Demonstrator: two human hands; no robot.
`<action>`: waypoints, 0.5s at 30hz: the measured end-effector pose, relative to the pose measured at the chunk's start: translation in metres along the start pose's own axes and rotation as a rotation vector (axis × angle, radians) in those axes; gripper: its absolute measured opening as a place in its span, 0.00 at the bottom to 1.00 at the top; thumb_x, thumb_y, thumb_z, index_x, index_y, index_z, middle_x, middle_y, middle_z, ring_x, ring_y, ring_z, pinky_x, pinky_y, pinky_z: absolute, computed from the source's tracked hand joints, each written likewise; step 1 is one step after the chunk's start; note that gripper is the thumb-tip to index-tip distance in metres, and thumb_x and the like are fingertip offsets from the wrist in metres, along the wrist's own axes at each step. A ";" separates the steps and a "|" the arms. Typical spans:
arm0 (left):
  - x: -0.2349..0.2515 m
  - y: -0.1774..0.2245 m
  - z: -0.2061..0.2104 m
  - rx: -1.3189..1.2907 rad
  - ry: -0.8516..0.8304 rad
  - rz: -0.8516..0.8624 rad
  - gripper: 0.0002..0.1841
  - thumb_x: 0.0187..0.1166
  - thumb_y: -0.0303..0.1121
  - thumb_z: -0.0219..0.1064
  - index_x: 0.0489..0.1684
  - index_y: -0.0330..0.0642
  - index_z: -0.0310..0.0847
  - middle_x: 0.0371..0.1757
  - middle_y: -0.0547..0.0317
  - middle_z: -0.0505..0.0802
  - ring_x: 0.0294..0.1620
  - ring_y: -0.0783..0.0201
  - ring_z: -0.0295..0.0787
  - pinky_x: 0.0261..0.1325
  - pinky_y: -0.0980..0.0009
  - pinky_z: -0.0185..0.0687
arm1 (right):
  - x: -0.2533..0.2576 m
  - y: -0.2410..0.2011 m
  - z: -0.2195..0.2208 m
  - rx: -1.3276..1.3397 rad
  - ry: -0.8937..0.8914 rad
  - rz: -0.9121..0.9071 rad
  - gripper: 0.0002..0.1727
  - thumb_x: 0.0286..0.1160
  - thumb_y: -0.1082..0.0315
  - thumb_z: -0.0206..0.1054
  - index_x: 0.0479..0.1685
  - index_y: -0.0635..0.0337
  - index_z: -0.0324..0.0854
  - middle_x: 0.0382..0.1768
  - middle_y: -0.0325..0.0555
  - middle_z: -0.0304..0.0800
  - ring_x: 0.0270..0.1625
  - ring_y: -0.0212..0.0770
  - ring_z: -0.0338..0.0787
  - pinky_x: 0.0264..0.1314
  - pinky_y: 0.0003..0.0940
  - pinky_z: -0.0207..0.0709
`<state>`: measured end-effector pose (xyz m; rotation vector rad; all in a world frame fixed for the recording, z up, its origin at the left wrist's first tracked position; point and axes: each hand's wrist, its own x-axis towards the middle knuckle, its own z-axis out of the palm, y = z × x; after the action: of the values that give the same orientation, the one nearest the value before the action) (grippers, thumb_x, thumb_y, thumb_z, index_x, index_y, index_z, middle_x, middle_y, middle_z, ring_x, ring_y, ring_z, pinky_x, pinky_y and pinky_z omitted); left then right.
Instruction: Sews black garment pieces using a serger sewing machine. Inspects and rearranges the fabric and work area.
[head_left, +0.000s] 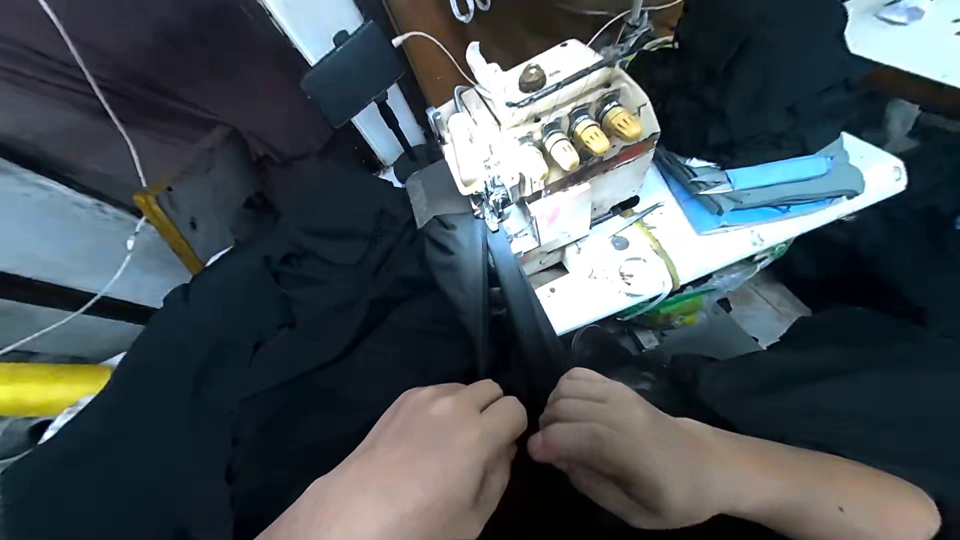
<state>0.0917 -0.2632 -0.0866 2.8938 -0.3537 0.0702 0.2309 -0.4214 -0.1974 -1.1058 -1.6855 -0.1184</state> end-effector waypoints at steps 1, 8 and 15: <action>0.000 0.001 -0.003 0.008 0.004 -0.020 0.06 0.74 0.34 0.63 0.35 0.44 0.85 0.28 0.59 0.90 0.25 0.63 0.88 0.24 0.68 0.81 | 0.004 0.000 0.001 0.004 0.010 -0.030 0.09 0.88 0.69 0.51 0.51 0.53 0.77 0.31 0.43 0.82 0.38 0.42 0.83 0.48 0.30 0.76; 0.000 -0.001 -0.056 -0.079 -0.098 -0.074 0.11 0.75 0.33 0.61 0.26 0.42 0.87 0.37 0.53 0.90 0.39 0.60 0.89 0.36 0.67 0.82 | 0.025 0.013 0.003 0.086 0.128 -0.089 0.10 0.92 0.63 0.50 0.50 0.53 0.77 0.54 0.49 0.86 0.68 0.44 0.84 0.77 0.37 0.72; 0.011 -0.078 -0.141 -0.206 0.225 -0.124 0.09 0.72 0.42 0.62 0.22 0.61 0.81 0.39 0.79 0.91 0.53 0.75 0.89 0.62 0.71 0.87 | 0.111 0.077 -0.009 -0.058 -0.928 0.635 0.20 0.89 0.62 0.59 0.61 0.75 0.80 0.49 0.74 0.87 0.58 0.74 0.86 0.59 0.71 0.74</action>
<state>0.1184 -0.1598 0.0346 2.6618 -0.1324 0.3162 0.2913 -0.3163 -0.1372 -1.8507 -1.9945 0.8741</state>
